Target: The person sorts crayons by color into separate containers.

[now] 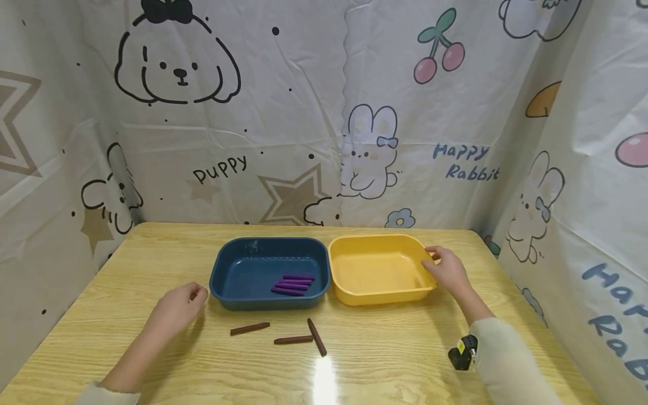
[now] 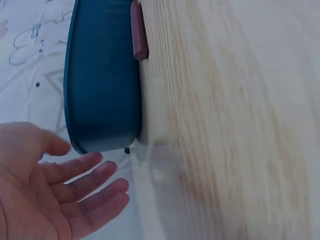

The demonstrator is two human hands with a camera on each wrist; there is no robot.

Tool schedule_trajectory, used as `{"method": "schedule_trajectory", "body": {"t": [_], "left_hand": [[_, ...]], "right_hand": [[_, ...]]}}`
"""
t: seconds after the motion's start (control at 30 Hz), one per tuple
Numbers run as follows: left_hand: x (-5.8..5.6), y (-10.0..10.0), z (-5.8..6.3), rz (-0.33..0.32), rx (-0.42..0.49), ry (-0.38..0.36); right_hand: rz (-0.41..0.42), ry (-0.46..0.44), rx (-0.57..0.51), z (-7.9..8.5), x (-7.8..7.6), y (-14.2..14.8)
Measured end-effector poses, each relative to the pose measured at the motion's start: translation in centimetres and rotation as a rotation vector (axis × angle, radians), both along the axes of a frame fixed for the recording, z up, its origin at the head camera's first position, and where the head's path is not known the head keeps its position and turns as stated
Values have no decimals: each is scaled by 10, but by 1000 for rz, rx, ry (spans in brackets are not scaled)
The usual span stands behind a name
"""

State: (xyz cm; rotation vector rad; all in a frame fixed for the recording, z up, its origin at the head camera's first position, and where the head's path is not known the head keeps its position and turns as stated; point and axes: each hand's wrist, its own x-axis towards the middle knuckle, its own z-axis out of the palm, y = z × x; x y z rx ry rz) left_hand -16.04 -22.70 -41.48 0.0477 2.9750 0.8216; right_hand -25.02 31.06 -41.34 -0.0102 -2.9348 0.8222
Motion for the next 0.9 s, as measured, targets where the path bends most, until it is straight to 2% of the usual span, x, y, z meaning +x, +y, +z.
{"method": "schedule_trajectory", "body": {"t": [0.13, 0.27, 0.43, 0.63, 0.73, 0.9], "left_hand": [[5, 5, 3, -59, -50, -44], [10, 15, 3, -135, -60, -66], [14, 30, -5, -257, -50, 10], [16, 43, -17, -403, -104, 115], [16, 49, -22, -449, -121, 139], [16, 56, -28, -473, -149, 207]], "right_hand": [[-19, -31, -28, -4, 1, -1], [-24, -35, -46, -7, 2, -3], [-30, -36, -68, -10, 4, -3], [-35, -38, -78, -13, 3, -2], [-37, -39, -87, -13, 3, -2], [-39, -28, -101, -12, 4, -1]]}}
